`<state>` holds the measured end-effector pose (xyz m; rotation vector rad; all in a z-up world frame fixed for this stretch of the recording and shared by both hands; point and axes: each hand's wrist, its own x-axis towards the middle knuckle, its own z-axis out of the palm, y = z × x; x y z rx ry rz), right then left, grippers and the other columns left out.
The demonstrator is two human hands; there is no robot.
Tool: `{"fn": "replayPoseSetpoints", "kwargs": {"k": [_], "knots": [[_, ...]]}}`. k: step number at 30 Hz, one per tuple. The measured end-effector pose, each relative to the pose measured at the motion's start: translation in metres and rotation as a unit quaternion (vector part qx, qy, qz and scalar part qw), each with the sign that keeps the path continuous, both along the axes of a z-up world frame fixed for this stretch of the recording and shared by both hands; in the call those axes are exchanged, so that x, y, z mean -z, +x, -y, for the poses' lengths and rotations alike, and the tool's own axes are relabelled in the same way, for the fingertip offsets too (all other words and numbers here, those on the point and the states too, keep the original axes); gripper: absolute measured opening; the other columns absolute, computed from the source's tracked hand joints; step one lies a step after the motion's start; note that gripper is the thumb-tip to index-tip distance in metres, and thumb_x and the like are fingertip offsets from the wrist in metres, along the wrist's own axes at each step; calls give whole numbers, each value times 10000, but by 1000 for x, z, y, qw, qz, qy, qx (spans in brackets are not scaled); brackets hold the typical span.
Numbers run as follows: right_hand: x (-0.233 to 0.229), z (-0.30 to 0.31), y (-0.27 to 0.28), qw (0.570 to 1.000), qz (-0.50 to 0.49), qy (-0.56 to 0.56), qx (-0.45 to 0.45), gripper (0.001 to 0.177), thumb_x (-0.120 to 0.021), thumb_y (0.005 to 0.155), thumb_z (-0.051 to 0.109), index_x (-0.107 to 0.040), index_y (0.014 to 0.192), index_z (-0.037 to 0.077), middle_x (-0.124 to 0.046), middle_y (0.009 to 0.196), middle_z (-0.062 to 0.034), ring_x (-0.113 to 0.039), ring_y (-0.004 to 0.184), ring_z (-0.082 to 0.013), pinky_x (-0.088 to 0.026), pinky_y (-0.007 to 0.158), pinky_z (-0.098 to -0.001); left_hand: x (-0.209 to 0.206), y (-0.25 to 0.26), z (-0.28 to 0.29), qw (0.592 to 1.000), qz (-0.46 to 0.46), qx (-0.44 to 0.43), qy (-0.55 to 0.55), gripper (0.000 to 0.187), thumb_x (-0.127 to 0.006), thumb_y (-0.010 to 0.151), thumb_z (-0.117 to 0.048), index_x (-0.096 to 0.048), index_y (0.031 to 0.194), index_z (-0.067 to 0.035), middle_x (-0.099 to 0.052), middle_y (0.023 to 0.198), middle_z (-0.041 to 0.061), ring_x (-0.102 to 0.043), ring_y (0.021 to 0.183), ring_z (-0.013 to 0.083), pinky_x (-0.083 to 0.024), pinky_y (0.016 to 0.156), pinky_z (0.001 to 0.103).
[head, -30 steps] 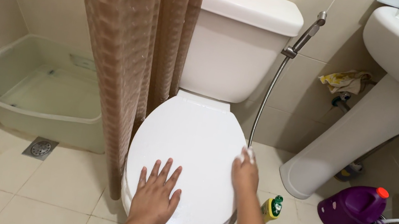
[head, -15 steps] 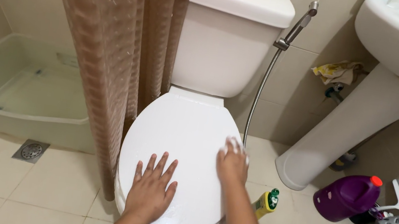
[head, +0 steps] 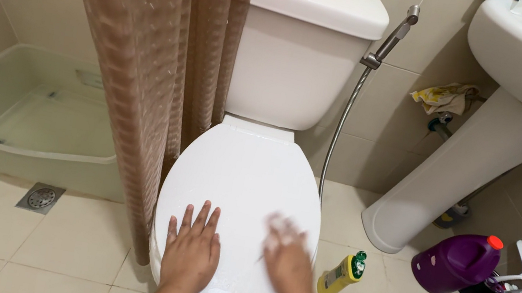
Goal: Cleaning the exterior of a toilet bowl and tank using a sponge, soap, and water.
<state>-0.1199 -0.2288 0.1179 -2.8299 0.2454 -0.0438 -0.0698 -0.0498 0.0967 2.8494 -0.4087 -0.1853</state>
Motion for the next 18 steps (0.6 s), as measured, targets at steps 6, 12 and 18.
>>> {"fn": "replayPoseSetpoints", "kwargs": {"k": [6, 12, 18], "knots": [[35, 99, 97, 964, 57, 138, 222, 506, -443, 1043, 343, -465, 1536, 229, -417, 1612, -39, -441, 1449, -270, -368, 1221, -424, -22, -2, 2, 1000, -16, -1, 20, 621, -257, 1010, -413, -168, 1609, -272, -69, 1694, -12, -14, 1556, 251, 15, 1245, 486], [-10, -12, 49, 982, 8, 110, 156, 516, -413, 1013, 354, -481, 1504, 211, -384, 1627, -63, -328, 1514, -275, -222, 1278, -421, -24, 13, 6, 999, -36, 13, 38, 617, -241, 1031, -437, -138, 1626, -309, -31, 1709, -17, 11, 1568, 242, 17, 1259, 480], [15, -18, 9, 984, 31, -22, -172, 494, -411, 1011, 284, -469, 1481, 140, -375, 1616, -86, -276, 1511, -286, -140, 1223, -514, -6, 22, -3, 1000, -1, 8, 22, 612, -255, 1005, -390, -172, 1610, -340, -68, 1703, -66, -41, 1560, 193, -10, 1258, 434]]}}
